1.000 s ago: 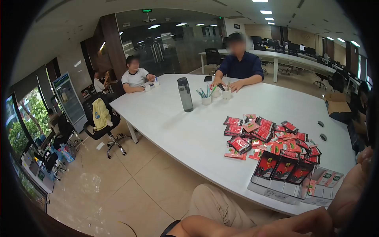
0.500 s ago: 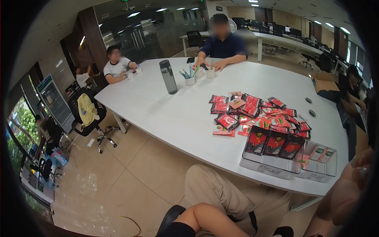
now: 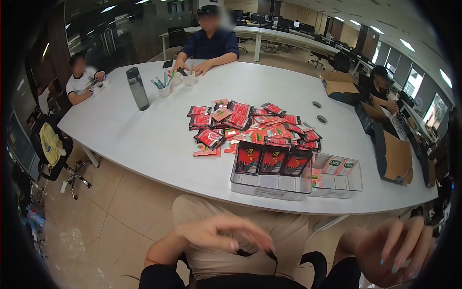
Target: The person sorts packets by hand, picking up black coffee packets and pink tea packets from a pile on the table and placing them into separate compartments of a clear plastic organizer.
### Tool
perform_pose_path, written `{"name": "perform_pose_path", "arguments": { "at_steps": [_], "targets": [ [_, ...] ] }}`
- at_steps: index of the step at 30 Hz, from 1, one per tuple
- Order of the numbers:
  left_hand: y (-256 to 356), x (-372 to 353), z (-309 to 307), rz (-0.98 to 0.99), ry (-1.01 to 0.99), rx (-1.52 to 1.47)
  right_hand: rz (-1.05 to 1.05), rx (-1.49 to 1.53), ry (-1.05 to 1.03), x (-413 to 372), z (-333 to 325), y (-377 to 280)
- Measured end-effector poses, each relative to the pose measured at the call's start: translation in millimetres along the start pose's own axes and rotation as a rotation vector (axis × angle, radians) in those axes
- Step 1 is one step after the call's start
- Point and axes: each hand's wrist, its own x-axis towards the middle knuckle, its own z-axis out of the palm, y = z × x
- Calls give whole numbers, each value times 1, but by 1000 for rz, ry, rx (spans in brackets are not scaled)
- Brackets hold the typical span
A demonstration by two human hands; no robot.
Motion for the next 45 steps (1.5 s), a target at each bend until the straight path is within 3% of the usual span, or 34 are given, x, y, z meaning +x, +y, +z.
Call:
{"name": "perform_pose_path", "arguments": {
  "at_steps": [2, 5, 8, 10, 12, 18, 21, 22, 26, 30, 33, 36, 40, 42, 45],
  "targets": [
    [8, -8, -42, 16, 337, 227, 166, 79, -209, 8, -2, -10],
    [12, -3, -110, 81, 858, 518, -245, 36, -202, -4, -1, 3],
    [-3, 1, -191, 40, 1220, 831, -569, 265, -299, -18, 3, 9],
    [-15, 0, -233, 29, 1252, 1083, -679, 564, -357, -37, 11, 13],
    [-24, -3, -251, -30, 1241, 1252, -711, 610, -385, -61, 14, 23],
    [-32, -4, -238, -224, 1040, 1414, -871, -584, -428, -102, 4, 91],
    [-41, -8, -240, -308, 960, 1632, -632, -881, -772, -120, -12, 99],
    [-43, -7, -240, -343, 952, 1578, -521, -989, -898, -115, -16, 103],
    [-51, 1, -238, -428, 1002, 1707, -149, -1218, -1134, -89, -36, 127],
    [-62, 11, -244, -434, 1043, 1920, 331, -1094, -761, -47, -56, 187],
    [-64, 13, -252, -299, 1065, 1879, 576, -1101, -691, -37, -80, 242],
    [-40, 11, -236, -233, 1185, 1746, 903, -1067, -796, -49, -114, 311],
    [-27, 1, -239, -40, 1361, 1751, 1031, -1109, -991, -75, -135, 379],
    [-20, -2, -236, 6, 1414, 1741, 1175, -1179, -1090, -76, -125, 392],
    [-17, -2, -235, 80, 1439, 1730, 1184, -1224, -1182, -69, -120, 404]
  ]
}}
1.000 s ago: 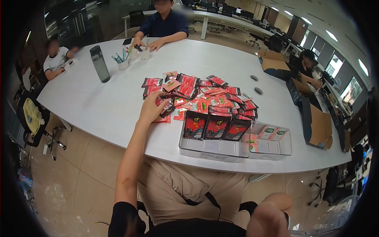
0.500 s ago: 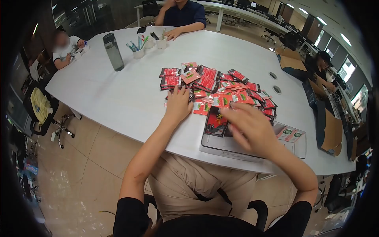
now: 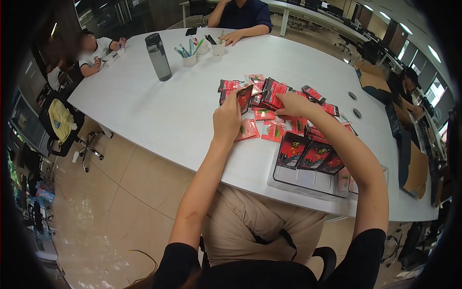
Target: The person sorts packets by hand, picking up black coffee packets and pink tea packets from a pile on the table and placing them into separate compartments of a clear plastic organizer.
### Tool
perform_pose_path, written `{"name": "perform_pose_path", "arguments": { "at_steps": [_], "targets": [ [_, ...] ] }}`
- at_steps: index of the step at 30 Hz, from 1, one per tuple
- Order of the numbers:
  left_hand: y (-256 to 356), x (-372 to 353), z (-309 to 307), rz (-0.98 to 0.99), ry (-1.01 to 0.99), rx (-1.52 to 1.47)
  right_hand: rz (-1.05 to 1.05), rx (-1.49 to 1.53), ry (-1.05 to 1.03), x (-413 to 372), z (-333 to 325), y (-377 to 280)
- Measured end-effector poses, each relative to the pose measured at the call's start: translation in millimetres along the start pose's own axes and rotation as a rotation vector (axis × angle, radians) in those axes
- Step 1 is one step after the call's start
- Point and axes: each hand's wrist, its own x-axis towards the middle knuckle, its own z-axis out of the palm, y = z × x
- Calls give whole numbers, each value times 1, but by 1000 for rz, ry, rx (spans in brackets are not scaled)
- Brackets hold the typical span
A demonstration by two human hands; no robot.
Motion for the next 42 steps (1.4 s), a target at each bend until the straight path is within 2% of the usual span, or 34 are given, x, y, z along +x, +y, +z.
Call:
{"name": "perform_pose_path", "arguments": {
  "at_steps": [3, 6, 8, 9, 11, 12, 14, 17, 22, 25, 31, 34, 37, 40, 42],
  "targets": [
    [2, 0, 0, 13, 35, -49, -73, -132, -58, 2, -4, 0],
    [3, 0, 0, -10, 87, -113, -114, -195, 12, 1, -1, 2],
    [3, 2, 1, -53, 133, -191, -34, -126, 16, -4, -12, 2],
    [4, 3, 0, -154, 88, -256, 6, -92, 18, -6, -17, 1],
    [6, 5, -4, -357, -8, -384, -50, -41, 188, -8, -16, 10],
    [0, 4, 0, -380, -3, -504, -77, -15, 273, -11, -17, 11],
    [-19, 0, 18, -427, 7, -746, -17, 60, 265, -15, -20, 19],
    [-26, -1, 27, -439, -13, -854, -19, 183, 322, -18, -22, 35],
    [-25, -3, 26, -435, -66, -771, 89, 151, 326, -37, -31, 35],
    [-25, -4, 26, -441, -79, -752, 100, 80, 416, -46, -27, 37],
    [-24, -3, 27, -476, -59, -803, 114, 314, 477, -44, -14, 57],
    [-25, -4, 27, -476, -49, -805, 105, 381, 667, -59, -23, 52],
    [-24, -5, 27, -492, -49, -813, -42, 468, 882, -84, -42, 40],
    [-23, -4, 27, -493, -33, -832, -108, 719, 896, -116, -56, 29],
    [-21, -4, 26, -497, -25, -845, -107, 813, 776, -144, -67, 15]
  ]
}}
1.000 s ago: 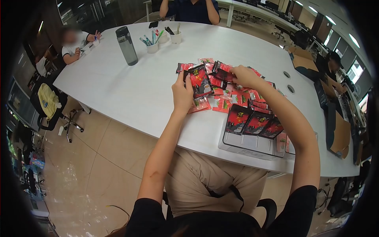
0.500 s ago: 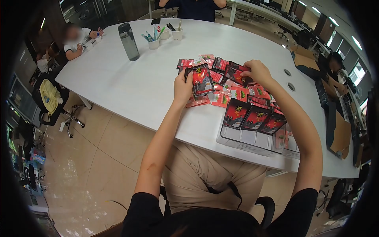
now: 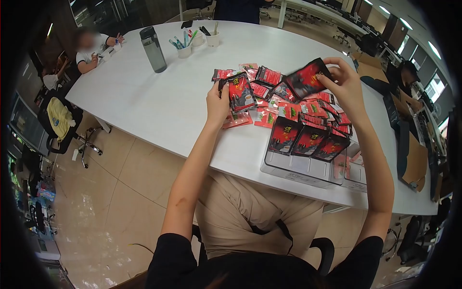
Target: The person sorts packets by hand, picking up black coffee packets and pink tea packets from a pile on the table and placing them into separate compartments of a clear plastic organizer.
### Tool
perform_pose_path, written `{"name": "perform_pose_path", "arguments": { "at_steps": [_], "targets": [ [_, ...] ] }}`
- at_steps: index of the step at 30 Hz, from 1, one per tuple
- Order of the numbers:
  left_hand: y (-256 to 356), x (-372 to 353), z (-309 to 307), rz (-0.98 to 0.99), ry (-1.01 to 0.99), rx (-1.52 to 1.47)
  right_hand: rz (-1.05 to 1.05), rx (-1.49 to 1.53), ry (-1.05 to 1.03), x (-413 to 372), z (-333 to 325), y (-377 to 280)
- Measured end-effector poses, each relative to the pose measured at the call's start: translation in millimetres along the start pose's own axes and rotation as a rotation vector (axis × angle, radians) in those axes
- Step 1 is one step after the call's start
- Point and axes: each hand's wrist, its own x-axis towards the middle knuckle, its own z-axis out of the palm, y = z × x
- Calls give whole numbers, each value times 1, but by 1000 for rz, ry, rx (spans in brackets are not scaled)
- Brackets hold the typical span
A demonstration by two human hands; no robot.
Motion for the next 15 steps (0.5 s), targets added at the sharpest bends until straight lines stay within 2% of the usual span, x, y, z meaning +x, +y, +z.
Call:
{"name": "perform_pose_path", "arguments": {
  "at_steps": [4, 6, 7, 8, 10, 13, 15],
  "targets": [
    [3, -1, 0, -13, -7, -16, 152, 75, -185, -40, -2, -58],
    [1, 0, -1, 0, -8, -5, 30, -43, -203, -59, 12, -70],
    [-1, 1, -1, 13, -8, 7, 122, -61, -294, -66, 17, -73],
    [-2, 1, -1, 26, -8, 19, 3, -83, -251, -77, 31, -57],
    [1, -1, 0, -9, -5, 1, 47, -258, -309, -89, 50, -59],
    [0, -1, 2, 48, 8, 21, -319, -546, -328, -97, 66, -38],
    [-7, 2, -1, 68, 8, 86, -357, -665, -286, -96, 70, -44]
  ]
}}
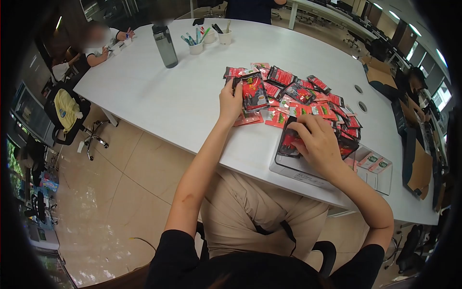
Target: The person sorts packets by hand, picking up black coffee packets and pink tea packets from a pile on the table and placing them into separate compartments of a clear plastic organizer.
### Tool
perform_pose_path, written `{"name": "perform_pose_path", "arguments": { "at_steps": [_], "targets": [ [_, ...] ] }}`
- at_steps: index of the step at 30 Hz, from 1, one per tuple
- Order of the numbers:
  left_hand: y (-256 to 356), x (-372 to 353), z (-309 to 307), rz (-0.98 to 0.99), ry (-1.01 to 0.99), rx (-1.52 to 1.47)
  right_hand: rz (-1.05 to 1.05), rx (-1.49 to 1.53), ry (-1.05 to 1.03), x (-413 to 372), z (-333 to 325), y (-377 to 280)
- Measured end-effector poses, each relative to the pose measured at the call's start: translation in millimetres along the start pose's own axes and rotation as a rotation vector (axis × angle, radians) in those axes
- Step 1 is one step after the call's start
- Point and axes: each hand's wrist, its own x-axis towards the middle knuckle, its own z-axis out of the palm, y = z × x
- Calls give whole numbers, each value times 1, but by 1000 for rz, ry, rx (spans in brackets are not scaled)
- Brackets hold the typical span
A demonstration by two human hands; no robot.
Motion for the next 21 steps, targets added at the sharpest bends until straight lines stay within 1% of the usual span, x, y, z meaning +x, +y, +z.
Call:
{"name": "perform_pose_path", "arguments": {
  "at_steps": [1, 2, 3, 4, 5, 7, 9, 11, 13, 15, 17, 21],
  "targets": [
    [-4, 1, -1, -2, 0, 7, -5, -63, 13, 2, 0, -3],
    [-2, 1, -1, -5, 1, 12, 9, -100, -44, 0, 1, -1],
    [0, 1, 0, -7, 3, 17, 34, -92, -53, 0, 2, -1],
    [1, -1, 2, -32, 3, -59, 55, -83, -61, 2, 2, -2],
    [-4, 1, 0, -53, -13, -38, 71, -72, -67, 4, 3, -3],
    [-4, -1, 3, 4, 37, 11, 88, -66, -144, 4, 9, 2],
    [8, -4, 2, -3, 46, 53, 106, -65, -196, 5, 4, -6],
    [12, -5, 2, -27, 32, 31, 109, -117, -207, 4, 7, -9],
    [9, -5, 3, 45, 54, 110, 101, -163, -184, 6, 8, -9],
    [9, -4, 4, 196, 118, 161, 111, -189, -192, 8, 10, -9],
    [14, -6, 2, 43, 57, 103, 103, -212, -183, 8, 13, -7],
    [22, -7, 0, -7, 16, 89, 90, -246, -172, 8, 13, -8]
  ]
}}
